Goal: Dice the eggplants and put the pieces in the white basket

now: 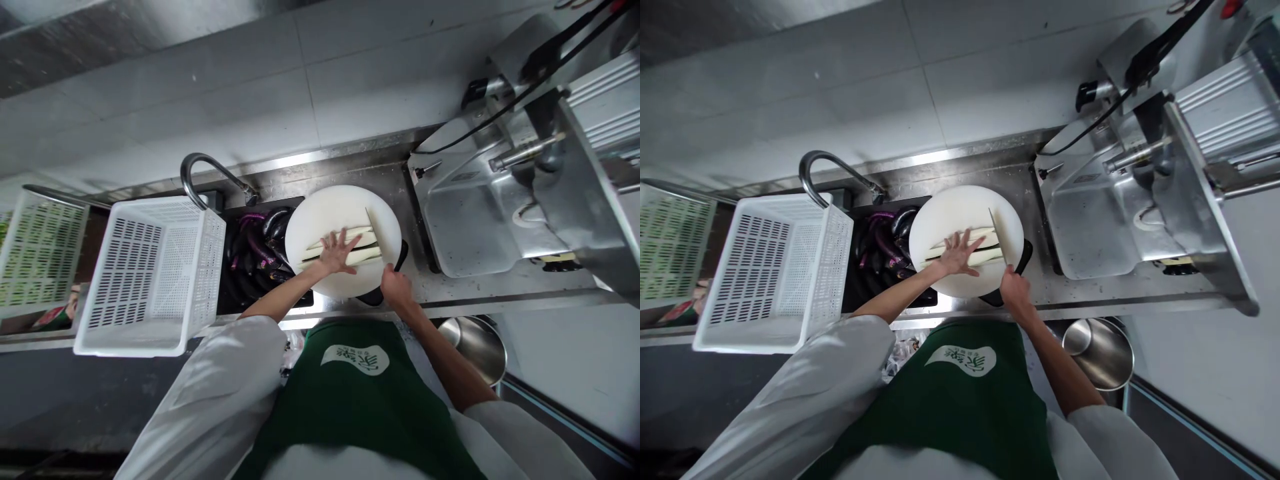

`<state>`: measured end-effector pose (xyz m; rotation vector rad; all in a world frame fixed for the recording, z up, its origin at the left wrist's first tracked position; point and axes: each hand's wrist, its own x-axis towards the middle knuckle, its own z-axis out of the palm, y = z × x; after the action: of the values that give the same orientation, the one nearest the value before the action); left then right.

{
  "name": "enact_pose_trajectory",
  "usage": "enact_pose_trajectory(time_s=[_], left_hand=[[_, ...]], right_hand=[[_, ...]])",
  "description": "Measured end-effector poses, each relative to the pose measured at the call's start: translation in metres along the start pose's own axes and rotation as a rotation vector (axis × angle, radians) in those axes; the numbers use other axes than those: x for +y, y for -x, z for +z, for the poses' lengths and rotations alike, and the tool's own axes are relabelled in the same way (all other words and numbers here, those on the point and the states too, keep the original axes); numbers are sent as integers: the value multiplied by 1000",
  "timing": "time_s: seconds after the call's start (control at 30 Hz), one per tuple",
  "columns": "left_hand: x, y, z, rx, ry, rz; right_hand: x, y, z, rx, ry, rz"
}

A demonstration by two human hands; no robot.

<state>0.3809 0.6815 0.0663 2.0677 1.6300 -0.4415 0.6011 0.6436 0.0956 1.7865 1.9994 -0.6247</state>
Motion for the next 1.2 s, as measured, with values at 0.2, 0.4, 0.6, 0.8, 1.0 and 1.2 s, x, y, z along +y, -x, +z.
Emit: enact_pose_trajectory(time_s=[0.2, 0.4, 0.6, 0.8, 1.0, 1.2], left_hand=[[-7, -7, 1, 62, -20, -114], [-6, -6, 6, 77, -66, -82], [-10, -6, 3, 11, -69, -139], [-6, 0, 8, 62, -90, -166], [-8, -2, 14, 92, -114, -150], [-9, -7, 19, 115, -123, -119]], right_hand=[[1, -5, 2, 81, -35, 17], [-11, 0, 6, 25, -18, -28], [-8, -3, -4, -5, -65, -49], [-9, 31, -31, 60, -41, -1], [-21, 60, -43, -6, -21, -46], [-36, 25, -27, -53, -25, -51]])
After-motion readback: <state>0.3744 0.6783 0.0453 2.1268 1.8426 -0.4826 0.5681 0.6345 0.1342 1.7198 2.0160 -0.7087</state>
